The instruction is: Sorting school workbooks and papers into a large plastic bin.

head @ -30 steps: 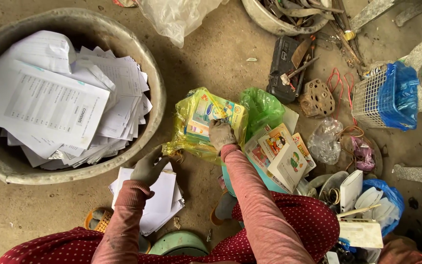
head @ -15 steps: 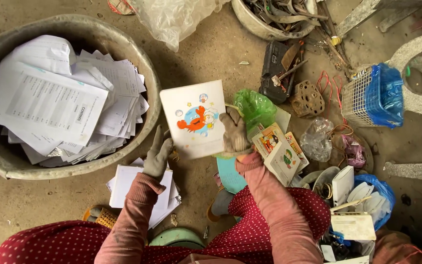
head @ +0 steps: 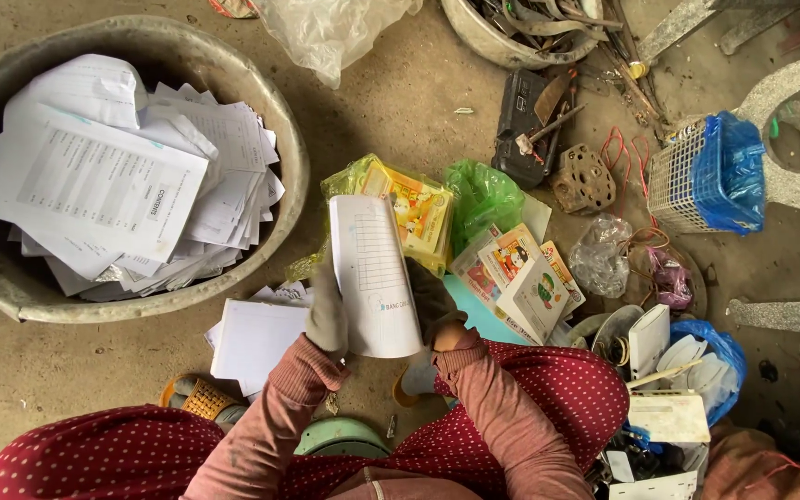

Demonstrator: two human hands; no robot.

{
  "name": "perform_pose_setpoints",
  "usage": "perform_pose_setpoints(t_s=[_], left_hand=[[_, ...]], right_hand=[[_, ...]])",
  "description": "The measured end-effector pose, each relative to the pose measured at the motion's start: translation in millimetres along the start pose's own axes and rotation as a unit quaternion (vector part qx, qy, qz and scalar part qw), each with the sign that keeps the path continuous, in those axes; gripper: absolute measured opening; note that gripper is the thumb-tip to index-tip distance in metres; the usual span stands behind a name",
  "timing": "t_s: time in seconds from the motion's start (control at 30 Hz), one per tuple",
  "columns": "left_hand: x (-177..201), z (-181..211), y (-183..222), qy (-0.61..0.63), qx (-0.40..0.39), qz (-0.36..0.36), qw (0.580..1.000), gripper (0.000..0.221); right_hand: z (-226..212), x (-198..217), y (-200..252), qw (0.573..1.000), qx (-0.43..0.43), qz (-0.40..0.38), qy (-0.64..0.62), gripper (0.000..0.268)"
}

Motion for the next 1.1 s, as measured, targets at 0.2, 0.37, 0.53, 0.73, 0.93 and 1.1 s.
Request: perform_pose_setpoints(t_s=[0.2, 0.37, 0.53, 0.73, 0.93, 1.1], left_hand=[[27, -24, -12, -0.132, 0.087, 0.075, 0.984, 0.059], [82, 4, -9, -0.036, -0.017, 0.264, 0.964, 0.045], [66, 26, 1, -0.107, -0.103, 0.253, 0.956, 0.045], [57, 51, -8, -0.185, -0.086, 0.178, 0.963, 0.060], [-9, 23, 3, -0.396, -0.194, -0.046, 0.896, 0.114], [-5, -4, 8, -0.405, -0.080, -0.110, 0.904, 0.103]], right_hand=[[23, -15, 5, 0.848, -0.074, 0.022, -0.524, 0.053], [-106, -7, 10, 0.881, 0.142, -0.128, -0.434, 0.078], [57, -23, 7, 0.822, 0.085, -0.070, -0.559, 0.093], [46, 5, 7, 0.879, 0.028, 0.024, -0.475, 0.063], [-21, -1, 3, 0.933, 0.078, 0.028, -0.350, 0.039], [-1, -13, 18, 0.874, -0.009, 0.053, -0.483, 0.040]])
Point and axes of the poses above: each hand's wrist, its own y-axis away from the middle knuckle, its own x-axis out of the back of the hand, z = x × y, the point moved 7 cm from there along -y, towards the middle knuckle, and after that the axes turned 5 degrees about x, right-handed, at the moved point
